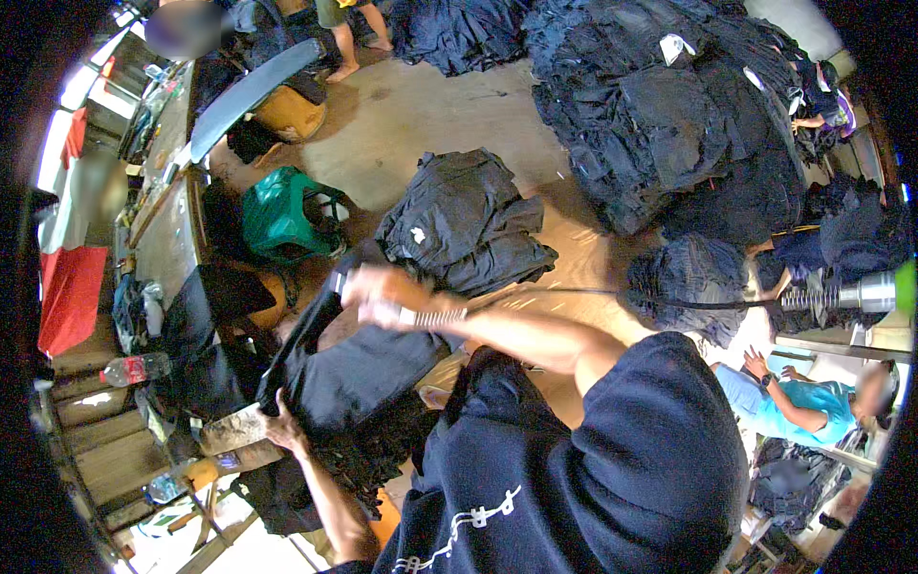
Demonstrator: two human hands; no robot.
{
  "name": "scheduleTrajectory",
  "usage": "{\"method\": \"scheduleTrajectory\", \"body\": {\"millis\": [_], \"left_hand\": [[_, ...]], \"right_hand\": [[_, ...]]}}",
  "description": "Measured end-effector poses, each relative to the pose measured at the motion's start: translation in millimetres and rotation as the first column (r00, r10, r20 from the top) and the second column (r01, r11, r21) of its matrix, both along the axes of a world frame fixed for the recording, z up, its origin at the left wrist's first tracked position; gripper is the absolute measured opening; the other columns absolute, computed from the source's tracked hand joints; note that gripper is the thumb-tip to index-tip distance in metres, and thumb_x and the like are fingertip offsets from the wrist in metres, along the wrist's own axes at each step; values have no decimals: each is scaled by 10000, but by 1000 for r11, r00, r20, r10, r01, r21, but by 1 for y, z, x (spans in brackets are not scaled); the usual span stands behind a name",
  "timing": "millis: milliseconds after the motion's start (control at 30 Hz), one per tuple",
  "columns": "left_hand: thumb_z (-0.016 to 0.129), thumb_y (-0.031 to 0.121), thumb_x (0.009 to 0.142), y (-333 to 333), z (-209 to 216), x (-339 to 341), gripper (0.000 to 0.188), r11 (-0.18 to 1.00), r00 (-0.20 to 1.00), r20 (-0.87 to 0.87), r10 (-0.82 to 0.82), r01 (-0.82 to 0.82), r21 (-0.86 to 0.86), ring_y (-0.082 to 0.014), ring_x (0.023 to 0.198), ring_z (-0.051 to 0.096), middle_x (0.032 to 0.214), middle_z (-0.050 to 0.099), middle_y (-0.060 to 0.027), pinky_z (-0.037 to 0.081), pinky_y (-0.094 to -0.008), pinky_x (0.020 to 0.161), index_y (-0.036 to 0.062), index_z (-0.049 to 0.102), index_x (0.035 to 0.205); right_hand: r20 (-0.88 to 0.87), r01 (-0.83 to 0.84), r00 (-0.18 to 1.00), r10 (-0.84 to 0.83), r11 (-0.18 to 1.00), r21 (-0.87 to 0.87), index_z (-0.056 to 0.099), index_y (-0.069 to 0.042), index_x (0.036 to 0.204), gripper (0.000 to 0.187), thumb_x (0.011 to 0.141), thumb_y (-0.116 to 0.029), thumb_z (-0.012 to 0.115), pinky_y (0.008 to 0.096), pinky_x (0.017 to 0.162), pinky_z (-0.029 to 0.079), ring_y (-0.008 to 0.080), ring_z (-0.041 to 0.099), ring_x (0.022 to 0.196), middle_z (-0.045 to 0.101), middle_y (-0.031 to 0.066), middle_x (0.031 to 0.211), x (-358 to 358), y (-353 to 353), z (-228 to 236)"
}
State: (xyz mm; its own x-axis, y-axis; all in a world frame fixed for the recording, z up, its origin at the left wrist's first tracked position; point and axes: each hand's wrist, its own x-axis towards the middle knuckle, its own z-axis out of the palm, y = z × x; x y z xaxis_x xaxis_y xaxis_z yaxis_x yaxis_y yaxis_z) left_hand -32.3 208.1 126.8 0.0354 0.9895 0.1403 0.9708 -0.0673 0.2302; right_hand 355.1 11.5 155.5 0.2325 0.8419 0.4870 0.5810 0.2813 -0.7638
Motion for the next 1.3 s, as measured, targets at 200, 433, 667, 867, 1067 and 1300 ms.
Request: {"method": "scheduleTrajectory", "body": {"millis": [200,433,667,867,1067,1300], "left_hand": [[657,728,982,14,-62,-72,966,998,997,-39,65,-64,17,-457,1317,593,1517,571,-308,470,-543,1093,-39,512,1552],[567,604,1086,24,-78,-59,705,934,962,-112,-251,271,234,-457,1497,441,1631,485,-257,366,-651,1203,130,504,1605],[653,698,994,-5,-66,-67,757,909,960,34,-278,251,333,-409,1190,598,1224,636,-211,496,-548,980,34,631,1356],[930,419,818,-45,-34,-87,759,951,937,166,-307,299,75,-451,1110,644,1135,685,-266,514,-527,964,-86,628,1297],[943,360,768,-7,-12,-82,544,923,899,394,-190,300,-240,-440,982,725,1032,753,-238,576,-509,857,20,688,1107],[962,115,787,-24,-11,-92,635,959,682,726,91,137,-249,-173,858,707,1045,759,-116,592,-315,794,32,630,1322]], "right_hand": [[241,-322,906,347,936,-139,657,-139,1316,482,871,-214,827,562,1192,473,383,610,1353,660,191,1377,-158,10,-72],[152,-131,978,145,987,-98,640,-91,1377,636,874,-392,886,610,1293,339,409,548,1461,635,223,1486,-182,5,-94],[108,31,994,-6,972,-233,588,-70,1401,681,893,-427,866,592,1318,302,399,499,1505,620,210,1490,-220,21,-85],[-22,267,964,-267,964,16,703,-61,1167,382,977,-374,815,489,1025,547,371,729,1082,763,139,1153,-223,27,-66],[-523,166,825,-214,977,-137,782,-35,1092,301,1117,-301,644,331,934,555,170,698,991,775,69,1095,-228,37,-73],[-554,160,797,-242,968,-193,583,13,1291,292,1095,-187,664,377,1019,565,224,744,1092,768,182,1153,-225,48,-61]]}}
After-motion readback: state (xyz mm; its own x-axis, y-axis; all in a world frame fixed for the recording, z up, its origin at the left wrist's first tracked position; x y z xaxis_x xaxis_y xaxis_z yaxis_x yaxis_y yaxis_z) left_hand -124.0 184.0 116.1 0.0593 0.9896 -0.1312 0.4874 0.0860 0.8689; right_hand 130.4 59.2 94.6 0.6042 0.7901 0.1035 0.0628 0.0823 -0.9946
